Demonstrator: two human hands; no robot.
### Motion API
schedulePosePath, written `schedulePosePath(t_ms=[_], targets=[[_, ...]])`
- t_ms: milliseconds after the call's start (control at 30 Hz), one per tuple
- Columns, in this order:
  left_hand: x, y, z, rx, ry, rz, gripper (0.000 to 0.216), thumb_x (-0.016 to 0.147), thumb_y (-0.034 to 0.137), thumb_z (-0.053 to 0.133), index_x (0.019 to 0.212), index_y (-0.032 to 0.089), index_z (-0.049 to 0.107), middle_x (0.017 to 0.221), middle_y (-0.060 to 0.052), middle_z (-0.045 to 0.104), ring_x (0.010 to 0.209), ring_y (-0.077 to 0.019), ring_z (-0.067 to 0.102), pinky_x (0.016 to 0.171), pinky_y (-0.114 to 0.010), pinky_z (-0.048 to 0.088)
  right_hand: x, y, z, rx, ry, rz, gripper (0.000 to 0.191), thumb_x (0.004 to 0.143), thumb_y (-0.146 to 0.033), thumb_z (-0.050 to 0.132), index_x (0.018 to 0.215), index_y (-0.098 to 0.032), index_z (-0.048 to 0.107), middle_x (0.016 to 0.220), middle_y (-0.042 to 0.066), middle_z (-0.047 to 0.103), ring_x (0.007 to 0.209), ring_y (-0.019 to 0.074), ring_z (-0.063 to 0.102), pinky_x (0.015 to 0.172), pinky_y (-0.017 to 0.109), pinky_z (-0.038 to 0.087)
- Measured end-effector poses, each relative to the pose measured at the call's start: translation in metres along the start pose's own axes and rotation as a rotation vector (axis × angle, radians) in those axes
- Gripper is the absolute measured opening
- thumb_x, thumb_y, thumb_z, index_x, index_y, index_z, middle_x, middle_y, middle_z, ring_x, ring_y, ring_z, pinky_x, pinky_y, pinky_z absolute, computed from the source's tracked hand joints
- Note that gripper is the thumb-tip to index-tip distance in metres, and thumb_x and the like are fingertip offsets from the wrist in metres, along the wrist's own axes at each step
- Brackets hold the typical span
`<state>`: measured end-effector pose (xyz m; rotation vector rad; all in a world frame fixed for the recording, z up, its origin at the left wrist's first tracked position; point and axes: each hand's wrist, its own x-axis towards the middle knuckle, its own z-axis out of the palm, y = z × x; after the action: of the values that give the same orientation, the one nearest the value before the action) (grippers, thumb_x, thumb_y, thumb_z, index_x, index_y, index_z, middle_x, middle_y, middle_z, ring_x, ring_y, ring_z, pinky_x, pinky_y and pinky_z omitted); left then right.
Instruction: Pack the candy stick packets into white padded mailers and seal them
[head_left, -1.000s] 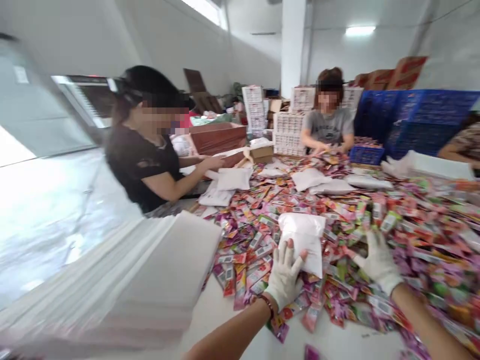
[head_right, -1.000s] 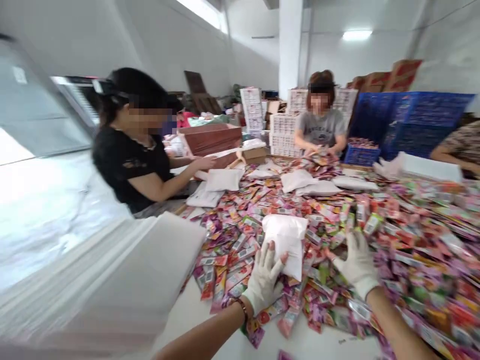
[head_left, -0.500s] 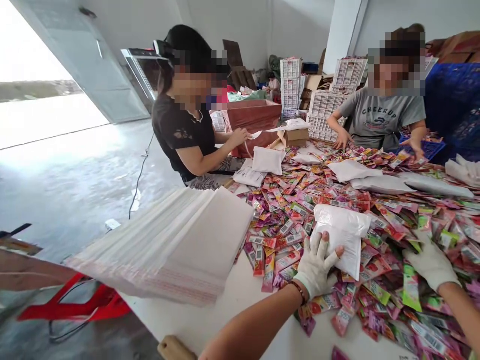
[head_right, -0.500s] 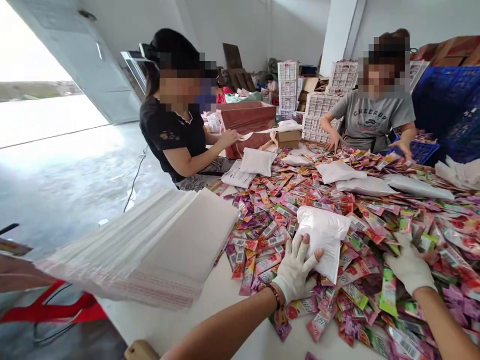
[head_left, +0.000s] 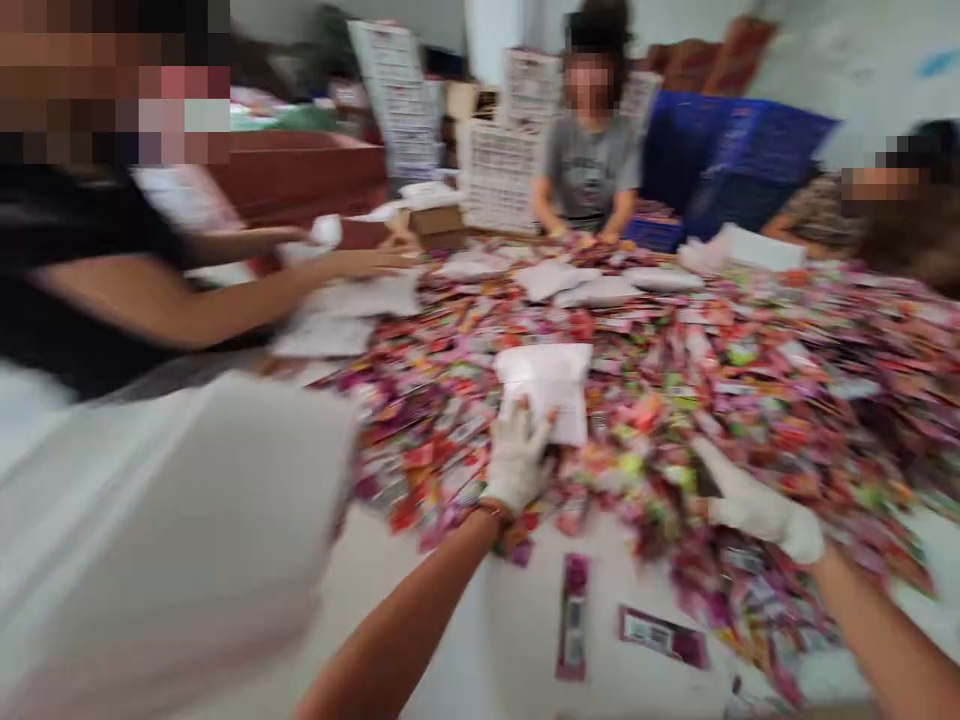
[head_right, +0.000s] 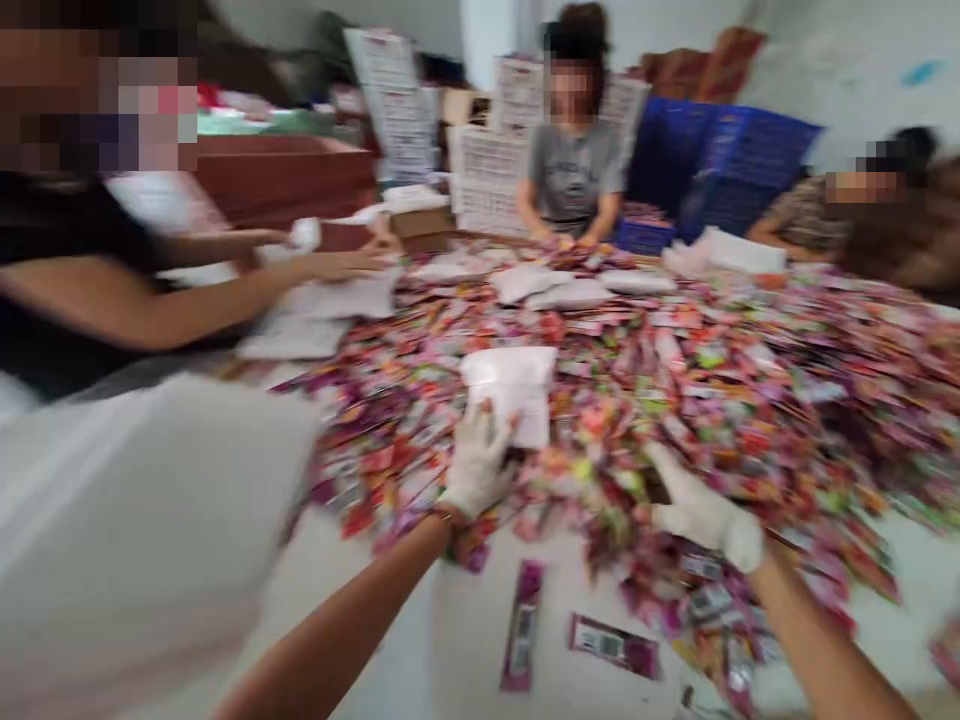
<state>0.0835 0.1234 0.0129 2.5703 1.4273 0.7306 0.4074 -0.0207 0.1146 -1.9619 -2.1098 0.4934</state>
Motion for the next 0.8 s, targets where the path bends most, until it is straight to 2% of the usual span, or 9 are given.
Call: schedulePosePath(t_ms=[100,200,333,400,467,567,667,733,800], targets=[[0.01,-0.014,0.0,0.015,0.077,0.029,0.066,0.086,0.032,0.056,0.149,0.02,0.042,0.165,-0.019,0.008,0.151,-0.0435,0.01,0.114,-0.064,0.021,-0.011,-0.01,0.023,0.04,-0.004,0.072,0.081,0.089,-0.057,0.051,0.154,-0.014,0.032,0.155,0.018,0.035,0.143,0.0299,0.033,0.116,0.044,0.03],[0.017,-0.02,0.005,-0.014,0.139,0.067,0.059,0.09,0.032,0.05,0.146,0.013,0.044,0.163,-0.024,0.01,0.151,-0.0443,0.008,0.114,-0.068,0.019,-0.01,-0.001,0.056,-0.18,0.021,0.335,0.084,0.078,-0.052,0.067,0.15,-0.019,0.04,0.16,0.019,0.025,0.147,0.0397,0.018,0.117,0.059,0.017],[-0.004,0.009,0.004,-0.084,0.164,0.061,0.052,0.089,0.03,0.05,0.138,0.015,0.051,0.161,-0.021,0.02,0.151,-0.0414,0.014,0.115,-0.07,0.018,0.003,0.029,0.081,-0.349,-0.075,0.406,0.087,0.079,-0.052,0.065,0.154,-0.023,0.033,0.166,0.016,0.008,0.149,0.0433,0.001,0.114,0.065,0.002],[-0.024,0.034,0.002,-0.148,0.072,0.201,0.047,0.084,0.029,0.054,0.13,0.022,0.058,0.157,-0.014,0.034,0.15,-0.0364,0.02,0.118,-0.064,0.02,0.014,0.044,0.071,-0.379,-0.05,0.409,0.078,0.085,-0.054,0.057,0.152,-0.02,0.037,0.164,0.018,0.016,0.148,0.042,0.009,0.114,0.063,0.007],[-0.052,0.063,0.001,-0.182,-0.12,0.35,0.051,0.077,0.032,0.059,0.128,0.029,0.06,0.148,-0.01,0.048,0.147,-0.0354,0.028,0.118,-0.063,0.022,0.024,0.05,0.051,-0.396,0.009,0.437,0.07,0.086,-0.057,0.053,0.143,-0.017,0.05,0.161,0.019,0.027,0.145,0.0413,0.02,0.113,0.06,0.013],[-0.098,0.103,0.01,-0.161,-0.341,0.374,0.063,0.077,0.045,0.061,0.138,0.031,0.053,0.146,-0.012,0.05,0.141,-0.0417,0.035,0.113,-0.072,0.019,0.028,0.043,0.023,-0.366,0.165,0.442,0.065,0.087,-0.059,0.044,0.138,-0.02,0.056,0.155,0.016,0.038,0.142,0.0393,0.028,0.11,0.059,0.022],[-0.123,0.112,0.047,-0.132,-0.275,0.365,0.047,0.082,0.046,0.06,0.128,0.036,0.058,0.147,-0.008,0.05,0.136,-0.0361,0.044,0.113,-0.065,0.03,0.024,0.049,0.02,-0.291,0.274,0.303,0.069,0.083,-0.056,0.041,0.14,-0.02,0.054,0.153,0.023,0.037,0.137,0.0489,0.032,0.099,0.073,0.024],[-0.121,0.101,0.073,-0.079,-0.186,0.356,0.024,0.087,0.04,0.057,0.11,0.038,0.065,0.134,-0.004,0.06,0.12,-0.0285,0.058,0.106,-0.054,0.043,0.025,0.066,0.035,-0.255,0.428,0.28,0.07,0.079,-0.055,0.043,0.142,-0.028,0.053,0.149,0.02,0.042,0.131,0.0495,0.041,0.095,0.074,0.03],[-0.114,0.091,0.085,-0.091,-0.132,0.346,0.02,0.088,0.04,0.058,0.107,0.04,0.065,0.123,-0.002,0.065,0.11,-0.0245,0.062,0.1,-0.046,0.05,0.026,0.078,0.061,-0.213,0.581,0.251,0.074,0.075,-0.055,0.045,0.145,-0.032,0.049,0.144,0.019,0.048,0.125,0.0508,0.048,0.088,0.073,0.039]])
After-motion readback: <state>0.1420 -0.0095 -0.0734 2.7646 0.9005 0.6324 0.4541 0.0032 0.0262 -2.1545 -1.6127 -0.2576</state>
